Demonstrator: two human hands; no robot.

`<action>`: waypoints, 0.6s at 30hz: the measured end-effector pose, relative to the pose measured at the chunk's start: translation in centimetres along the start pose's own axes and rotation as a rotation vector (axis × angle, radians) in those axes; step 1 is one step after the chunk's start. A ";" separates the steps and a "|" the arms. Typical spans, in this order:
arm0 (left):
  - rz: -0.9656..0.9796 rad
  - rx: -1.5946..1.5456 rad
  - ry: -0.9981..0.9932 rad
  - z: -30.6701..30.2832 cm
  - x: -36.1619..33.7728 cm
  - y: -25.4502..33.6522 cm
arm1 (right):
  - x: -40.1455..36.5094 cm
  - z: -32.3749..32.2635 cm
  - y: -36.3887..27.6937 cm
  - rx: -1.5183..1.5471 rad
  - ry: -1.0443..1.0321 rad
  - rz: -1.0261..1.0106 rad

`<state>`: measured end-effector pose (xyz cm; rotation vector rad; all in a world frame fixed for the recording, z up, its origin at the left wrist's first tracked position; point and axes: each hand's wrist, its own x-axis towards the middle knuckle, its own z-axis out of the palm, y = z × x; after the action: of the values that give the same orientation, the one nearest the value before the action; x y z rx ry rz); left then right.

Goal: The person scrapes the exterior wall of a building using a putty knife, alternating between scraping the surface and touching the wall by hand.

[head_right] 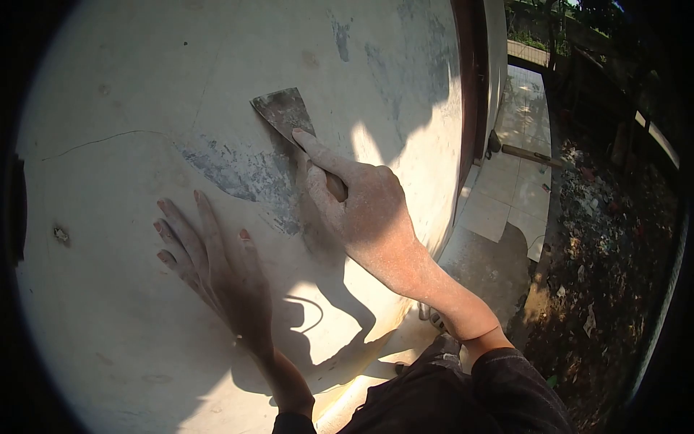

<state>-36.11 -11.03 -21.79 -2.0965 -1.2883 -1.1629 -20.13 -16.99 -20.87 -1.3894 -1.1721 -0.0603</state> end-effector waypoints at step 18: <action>0.142 0.063 -0.001 -0.2 0.4 -1.1 | -0.2 0.2 0.2 -0.022 0.009 0.040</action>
<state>-37.03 -10.40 -21.42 -2.1055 -1.1406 -1.0470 -20.18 -16.93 -21.18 -1.4304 -1.1387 -0.0512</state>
